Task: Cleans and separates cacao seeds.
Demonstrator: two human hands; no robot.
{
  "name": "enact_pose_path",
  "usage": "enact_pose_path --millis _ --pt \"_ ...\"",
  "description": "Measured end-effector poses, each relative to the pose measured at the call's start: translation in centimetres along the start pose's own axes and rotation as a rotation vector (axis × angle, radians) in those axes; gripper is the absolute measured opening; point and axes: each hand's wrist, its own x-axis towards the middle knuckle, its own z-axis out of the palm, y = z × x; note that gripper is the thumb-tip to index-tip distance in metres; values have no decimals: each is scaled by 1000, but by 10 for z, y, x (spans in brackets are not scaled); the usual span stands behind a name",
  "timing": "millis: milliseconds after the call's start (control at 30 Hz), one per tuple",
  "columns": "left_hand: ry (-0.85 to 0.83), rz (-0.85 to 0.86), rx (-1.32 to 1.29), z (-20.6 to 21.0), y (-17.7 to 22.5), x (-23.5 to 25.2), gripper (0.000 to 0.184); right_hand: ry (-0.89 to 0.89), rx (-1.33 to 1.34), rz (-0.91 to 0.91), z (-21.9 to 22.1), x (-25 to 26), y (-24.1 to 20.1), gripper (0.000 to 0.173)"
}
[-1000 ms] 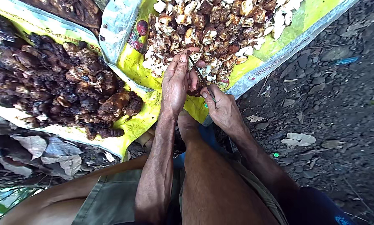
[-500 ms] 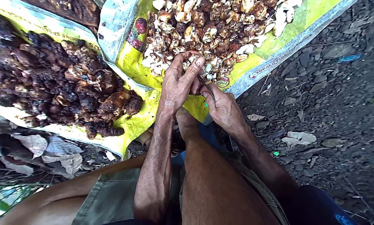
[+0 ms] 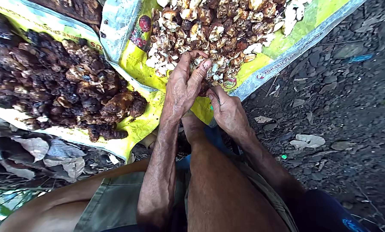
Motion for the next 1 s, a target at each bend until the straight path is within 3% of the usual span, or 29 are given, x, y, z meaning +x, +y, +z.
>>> enact_pose_path --millis 200,367,567,833,1000 --pt "122 -19 27 15 -3 8 29 129 -151 36 5 3 0 22" --pt "211 -75 65 25 0 7 30 121 -190 36 4 10 8 21" --pt "111 -100 152 16 7 -1 38 -175 207 37 -14 12 15 21" --pt "-18 -71 106 0 9 -7 32 -574 761 117 -28 19 32 17" --pt "-136 -70 101 -9 7 -4 31 -756 932 100 -27 24 51 18"
